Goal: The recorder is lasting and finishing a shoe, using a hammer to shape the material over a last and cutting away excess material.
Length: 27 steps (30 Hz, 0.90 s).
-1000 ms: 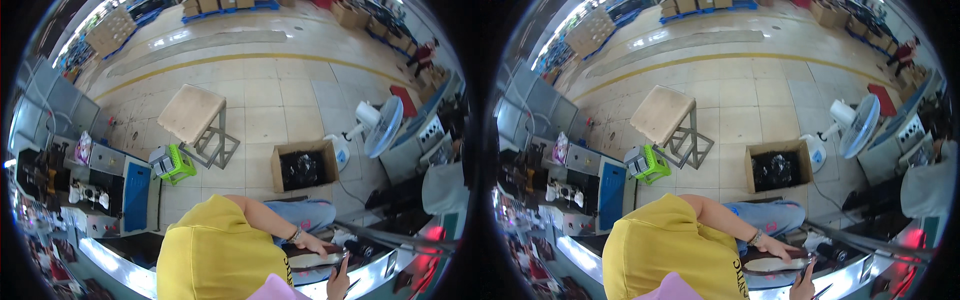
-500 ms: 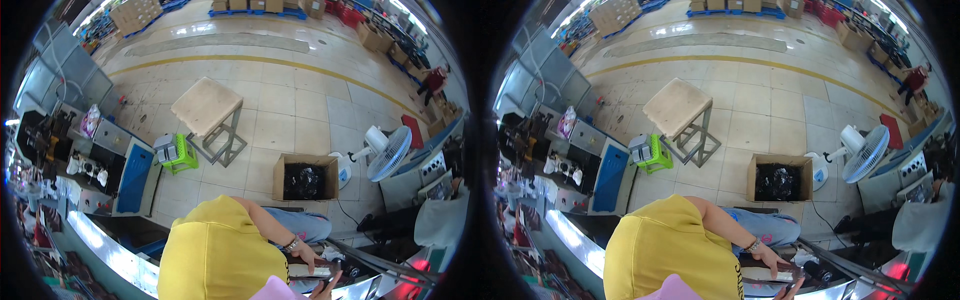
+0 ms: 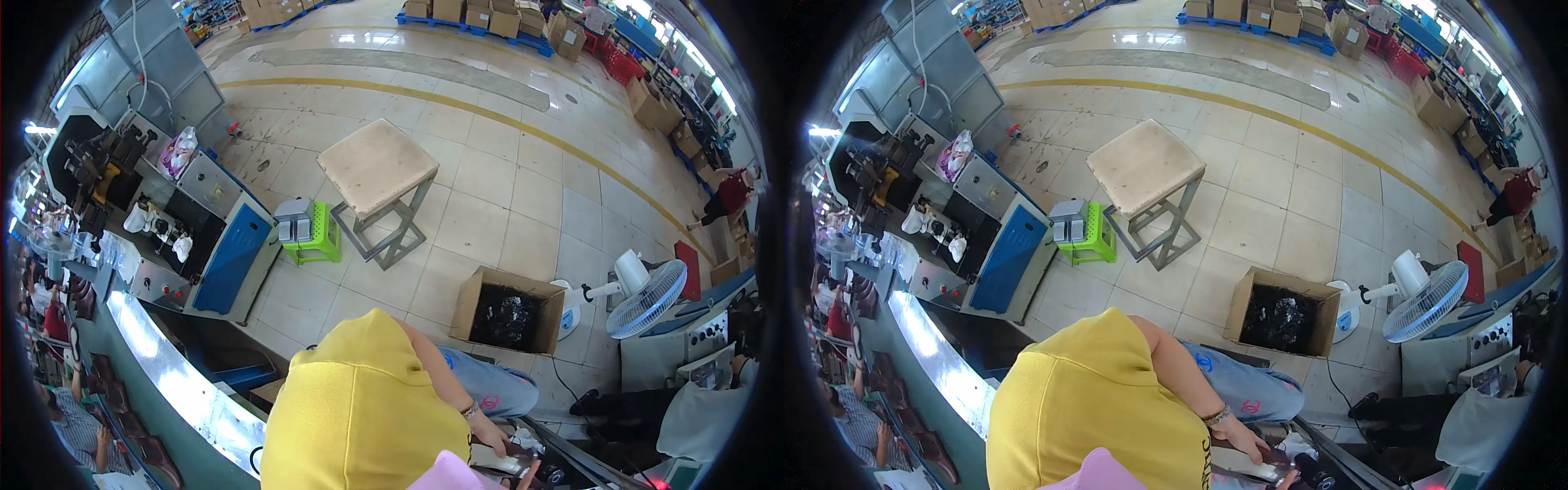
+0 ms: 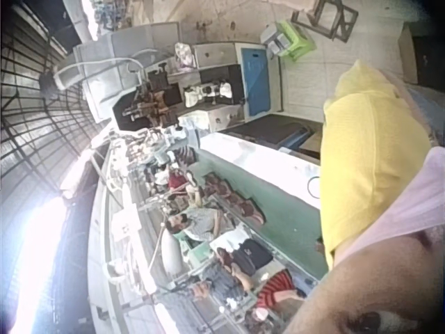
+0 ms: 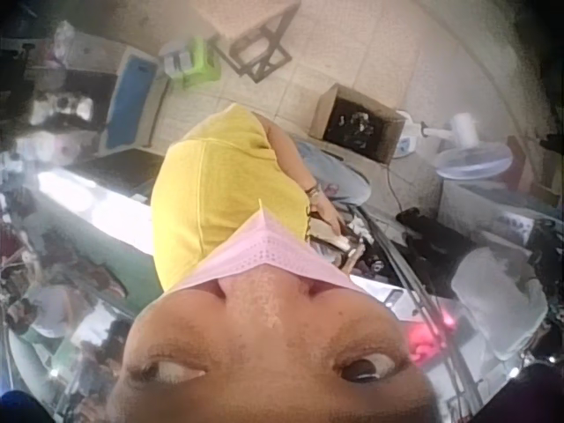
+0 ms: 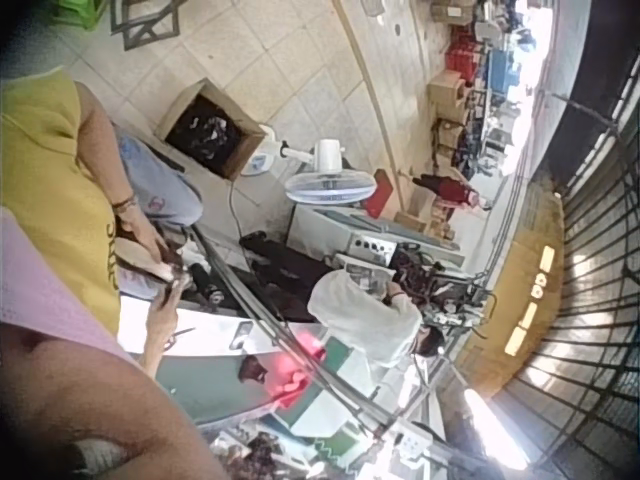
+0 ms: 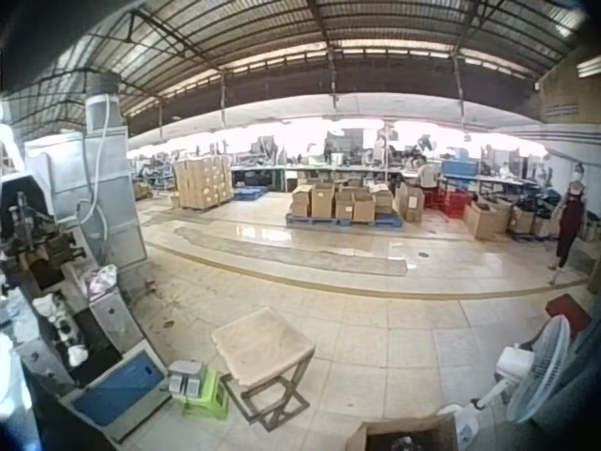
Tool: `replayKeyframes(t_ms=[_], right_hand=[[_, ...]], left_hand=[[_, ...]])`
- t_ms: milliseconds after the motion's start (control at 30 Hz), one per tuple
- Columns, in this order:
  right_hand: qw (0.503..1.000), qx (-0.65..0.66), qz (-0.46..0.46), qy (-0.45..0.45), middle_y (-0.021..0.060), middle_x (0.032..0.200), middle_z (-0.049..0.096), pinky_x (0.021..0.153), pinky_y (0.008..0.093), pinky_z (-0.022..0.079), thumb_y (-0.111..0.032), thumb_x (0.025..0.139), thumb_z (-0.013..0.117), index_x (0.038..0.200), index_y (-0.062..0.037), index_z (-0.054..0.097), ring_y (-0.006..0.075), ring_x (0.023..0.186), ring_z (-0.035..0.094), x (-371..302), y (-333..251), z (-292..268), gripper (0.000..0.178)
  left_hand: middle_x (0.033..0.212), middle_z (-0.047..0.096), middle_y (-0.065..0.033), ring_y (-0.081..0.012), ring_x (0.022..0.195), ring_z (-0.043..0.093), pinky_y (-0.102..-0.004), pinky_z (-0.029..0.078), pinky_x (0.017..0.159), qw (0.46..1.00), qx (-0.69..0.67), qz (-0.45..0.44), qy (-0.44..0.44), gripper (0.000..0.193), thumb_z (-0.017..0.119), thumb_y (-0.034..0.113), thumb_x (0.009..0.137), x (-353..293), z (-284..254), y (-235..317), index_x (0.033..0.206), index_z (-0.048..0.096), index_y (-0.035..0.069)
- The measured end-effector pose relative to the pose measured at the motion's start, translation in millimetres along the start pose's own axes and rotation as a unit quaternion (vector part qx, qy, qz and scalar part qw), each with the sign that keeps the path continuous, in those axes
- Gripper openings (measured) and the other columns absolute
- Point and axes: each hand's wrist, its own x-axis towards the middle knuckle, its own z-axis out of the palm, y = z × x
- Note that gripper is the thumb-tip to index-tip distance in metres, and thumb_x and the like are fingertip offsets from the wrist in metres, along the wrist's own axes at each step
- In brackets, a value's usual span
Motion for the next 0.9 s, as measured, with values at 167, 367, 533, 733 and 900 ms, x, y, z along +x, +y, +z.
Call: replayKeyframes(t_ms=[167,367,533,733,900], right_hand=[[0.989,0.043,-0.087,0.115,0.0304,0.084,0.066,0.058,0.0550,0.047,-0.034,0.098,0.051,0.153,-0.0216,0.023,0.0506,0.071,0.062,12,36,52,0.063],[0.993,-0.057,0.076,-0.064,0.0309,0.086,0.066,0.062,0.0563,0.048,-0.044,0.097,0.051,0.155,-0.0312,0.009,0.0493,0.073,0.063,0,-4,10,0.073],[0.984,0.160,0.033,0.066,0.0229,0.069,0.063,0.052,0.0480,0.044,-0.018,0.096,0.051,0.156,-0.0219,0.013,0.0407,0.057,0.061,1,-8,52,0.071],[0.985,0.146,0.012,0.085,0.0203,0.081,0.066,0.055,0.0471,0.049,-0.009,0.091,0.058,0.150,-0.0181,0.033,0.0409,0.066,0.065,-28,-20,27,0.065],[0.999,0.034,0.017,-0.002,0.0183,0.099,0.056,0.067,0.0376,0.057,0.007,0.077,0.056,0.144,-0.0414,0.041,0.0341,0.094,0.063,-44,-34,13,0.084]], left_hand=[[0.131,0.053,-0.0058,-0.0194,0.115,0.052,-0.0395,0.045,0.093,0.998,0.022,0.053,-0.002,0.071,0.072,0.030,0.084,37,-18,-34,0.144,0.036,0.019],[0.144,0.042,-0.0045,-0.0189,0.127,0.042,-0.0369,0.039,0.102,0.994,-0.073,-0.029,-0.079,0.092,0.080,0.028,0.077,4,-23,-17,0.150,0.024,0.019],[0.139,0.051,-0.0061,-0.0168,0.124,0.048,-0.0348,0.043,0.099,0.992,-0.062,-0.050,-0.098,0.065,0.072,0.037,0.085,-12,-30,-22,0.139,0.046,0.012],[0.121,0.064,-0.0031,-0.0135,0.105,0.062,-0.0347,0.052,0.088,0.956,-0.242,-0.162,-0.033,0.048,0.050,0.048,0.099,-45,-16,4,0.128,0.057,0.010],[0.144,0.047,-0.0082,-0.0206,0.130,0.047,-0.0400,0.037,0.109,0.942,-0.277,-0.176,-0.063,0.061,0.047,0.047,0.100,-43,-15,16,0.147,0.036,0.011]])
